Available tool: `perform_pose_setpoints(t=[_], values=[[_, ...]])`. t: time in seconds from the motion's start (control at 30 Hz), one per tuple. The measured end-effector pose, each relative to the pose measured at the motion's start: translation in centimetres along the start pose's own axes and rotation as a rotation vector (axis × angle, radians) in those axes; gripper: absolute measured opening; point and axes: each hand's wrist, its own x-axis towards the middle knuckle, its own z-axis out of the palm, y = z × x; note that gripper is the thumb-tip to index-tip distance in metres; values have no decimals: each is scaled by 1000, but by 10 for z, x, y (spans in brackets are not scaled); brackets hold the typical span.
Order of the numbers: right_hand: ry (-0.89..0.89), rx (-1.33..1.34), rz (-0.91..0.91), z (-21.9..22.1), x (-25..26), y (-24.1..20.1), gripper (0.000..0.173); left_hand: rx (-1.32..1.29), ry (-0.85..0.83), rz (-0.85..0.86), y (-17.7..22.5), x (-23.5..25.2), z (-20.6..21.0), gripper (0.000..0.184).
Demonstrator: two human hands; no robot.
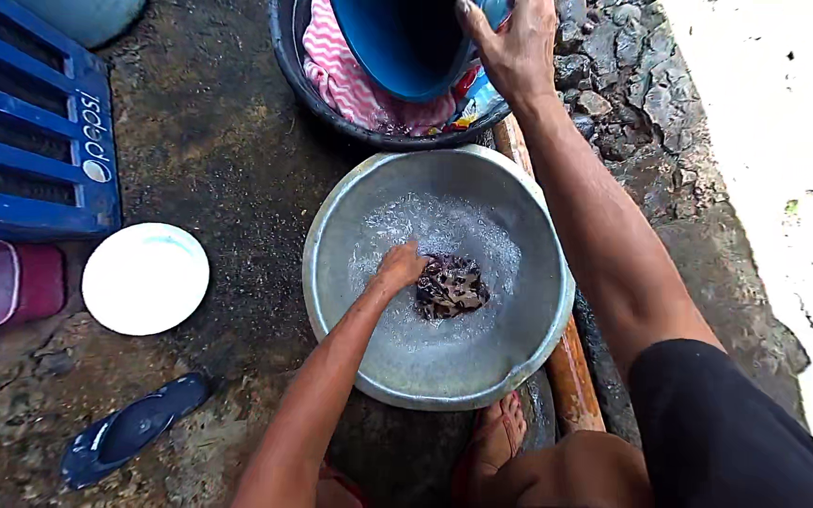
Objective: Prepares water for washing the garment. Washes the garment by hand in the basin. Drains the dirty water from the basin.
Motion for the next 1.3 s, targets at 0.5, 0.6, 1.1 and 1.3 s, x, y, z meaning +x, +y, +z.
perform_pose_setpoints(t=[0.5, 0.6, 1.1, 1.3], values=[[-689, 257, -52, -58, -235, 19, 27, -410, 819, 376, 23, -96, -15, 24], [-553, 62, -268, -96, -198, -4, 28, -267, 905, 484, 31, -120, -45, 22], [-982, -99, -133, 12, -267, 55, 53, 327, 222, 344, -8, -11, 59, 41], [-942, -301, -164, 46, -297, 88, 54, 352, 297, 199, -31, 25, 81, 47]])
